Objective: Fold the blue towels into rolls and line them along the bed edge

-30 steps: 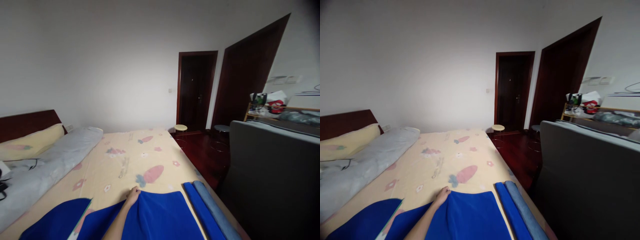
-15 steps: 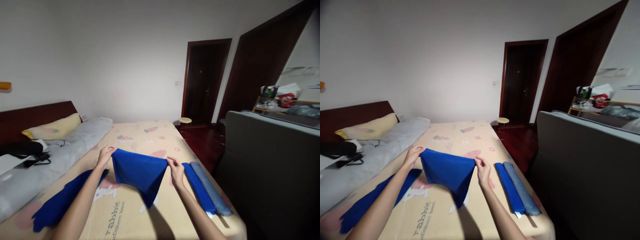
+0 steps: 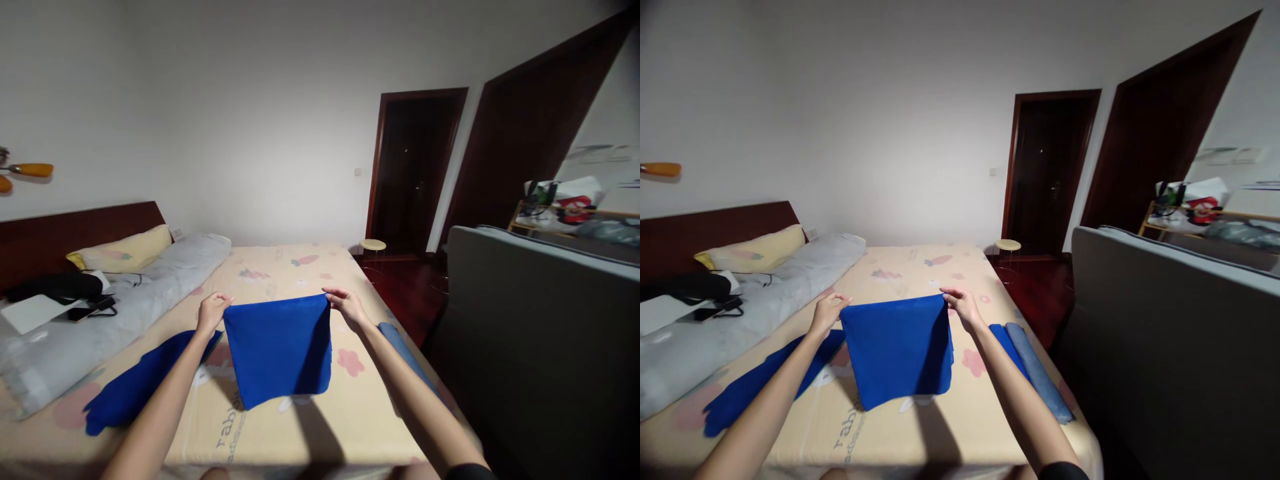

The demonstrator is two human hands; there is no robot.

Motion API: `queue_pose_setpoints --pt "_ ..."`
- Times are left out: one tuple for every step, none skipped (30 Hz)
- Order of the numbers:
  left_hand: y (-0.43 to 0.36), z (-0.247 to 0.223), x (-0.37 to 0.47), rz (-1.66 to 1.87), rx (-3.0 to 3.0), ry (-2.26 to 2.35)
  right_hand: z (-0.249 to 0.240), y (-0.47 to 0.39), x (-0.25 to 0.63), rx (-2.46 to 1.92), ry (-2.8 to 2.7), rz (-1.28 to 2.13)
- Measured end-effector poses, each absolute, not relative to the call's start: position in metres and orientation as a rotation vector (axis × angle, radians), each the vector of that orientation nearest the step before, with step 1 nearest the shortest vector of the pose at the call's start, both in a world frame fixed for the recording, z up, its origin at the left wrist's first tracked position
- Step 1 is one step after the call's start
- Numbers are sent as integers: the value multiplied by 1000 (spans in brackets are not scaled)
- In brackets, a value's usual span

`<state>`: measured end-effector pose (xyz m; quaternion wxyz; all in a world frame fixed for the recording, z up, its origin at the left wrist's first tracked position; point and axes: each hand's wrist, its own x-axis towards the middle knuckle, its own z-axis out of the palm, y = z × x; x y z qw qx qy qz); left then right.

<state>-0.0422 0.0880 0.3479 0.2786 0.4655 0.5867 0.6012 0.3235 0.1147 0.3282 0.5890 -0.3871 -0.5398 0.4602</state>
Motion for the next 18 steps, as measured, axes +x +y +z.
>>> queue_pose_setpoints --pt "87 346 -42 1611 1243 1573 327 113 322 -910 -1280 1043" --pt "87 344 -43 1604 1233 1567 325 111 321 -919 -1300 1009" --pt "86 343 -43 1592 1220 1558 324 110 319 -927 -1314 972" --pt "85 343 -44 1576 1205 1545 322 110 318 -935 -1324 934" --pt "85 343 -44 1556 1189 1528 322 110 317 -942 -1330 897" --pt "84 344 -45 1532 1173 1505 322 110 316 -951 -1332 859" --pt "83 346 -46 1506 1160 1477 322 110 316 -962 -1334 821" --pt "82 348 -47 1478 1151 1445 324 111 316 -977 -1335 782" --pt "82 351 -47 1450 1146 1410 325 112 316 -994 -1337 743" --pt "81 353 -47 1421 1146 1374 328 113 317 -1016 -1337 703" --pt "81 355 -47 1395 1147 1340 330 113 319 -1040 -1337 667" --pt "80 356 -46 1373 1151 1310 332 114 320 -1066 -1337 635" --pt "80 357 -45 1357 1155 1289 334 115 322 -1095 -1338 610" --pt "80 358 -44 1349 1160 1276 336 116 323 -1125 -1339 592" --pt "80 357 -43 1349 1166 1271 337 118 325 -1156 -1341 581" --pt "80 357 -42 1357 1175 1273 338 120 327 -1188 -1343 575" --pt "81 356 -41 1368 1185 1278 338 122 330 -1218 -1343 573" --pt "81 355 -40 1379 1198 1284 338 124 332 -1245 -1340 572"
